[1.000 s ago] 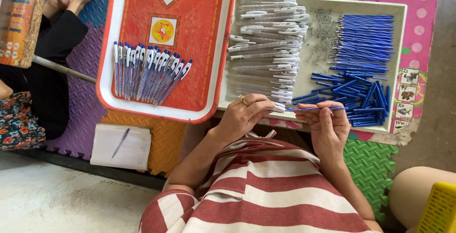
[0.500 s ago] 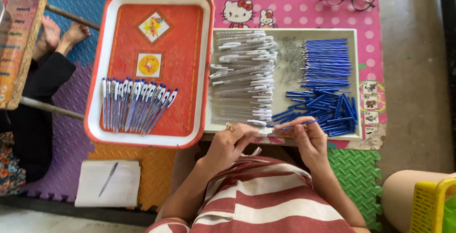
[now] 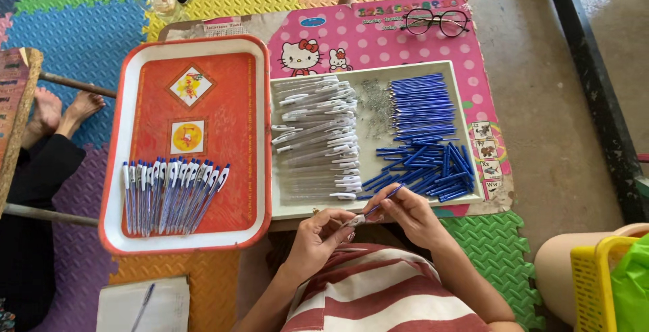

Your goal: The person assembles pens by inserting ink refills, springs, and small components into plastic barrels by hand. They handle components from multiple trays on a small table while sitting on the floor.

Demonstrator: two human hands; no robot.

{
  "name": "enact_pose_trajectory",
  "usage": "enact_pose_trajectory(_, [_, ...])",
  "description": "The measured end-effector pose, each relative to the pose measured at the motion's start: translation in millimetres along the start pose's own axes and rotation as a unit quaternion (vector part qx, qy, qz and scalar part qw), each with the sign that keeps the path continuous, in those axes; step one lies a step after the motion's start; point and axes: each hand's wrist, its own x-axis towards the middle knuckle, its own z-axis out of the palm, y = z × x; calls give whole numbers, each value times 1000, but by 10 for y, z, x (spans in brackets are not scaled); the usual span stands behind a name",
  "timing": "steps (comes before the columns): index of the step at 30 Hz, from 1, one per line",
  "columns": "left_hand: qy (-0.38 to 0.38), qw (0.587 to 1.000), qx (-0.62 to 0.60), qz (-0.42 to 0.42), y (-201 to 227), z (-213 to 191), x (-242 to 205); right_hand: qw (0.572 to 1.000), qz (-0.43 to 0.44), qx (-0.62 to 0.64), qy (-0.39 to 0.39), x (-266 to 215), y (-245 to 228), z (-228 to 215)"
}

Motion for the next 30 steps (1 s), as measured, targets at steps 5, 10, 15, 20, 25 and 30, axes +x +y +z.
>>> enact_pose_trajectory(5, [1,1000,-12,-17,-85,32,-14,968,-160,-180,-76,99,-104,158])
enact_pose_trajectory(10, [33,999,-31,-26,-77,31,25,994,-85,-49,50,35,32,249])
enact_pose_trajectory(15, [33,999,-35,-6,-55,56,31,971,-165,-161,59,40,104,276])
enact_pose_trajectory(20, [33,998,-51,11,-8,68,35,952,-195,-236,5,-14,136,357])
enact_pose_trajectory(25, [68,998,-9,8,-90,-22,-9,899,-179,-396,60,34,284,-200])
enact_pose_trajectory(30, [88,995,-39,28,-175,-112,-10,803,-98,-586,56,-133,56,-930])
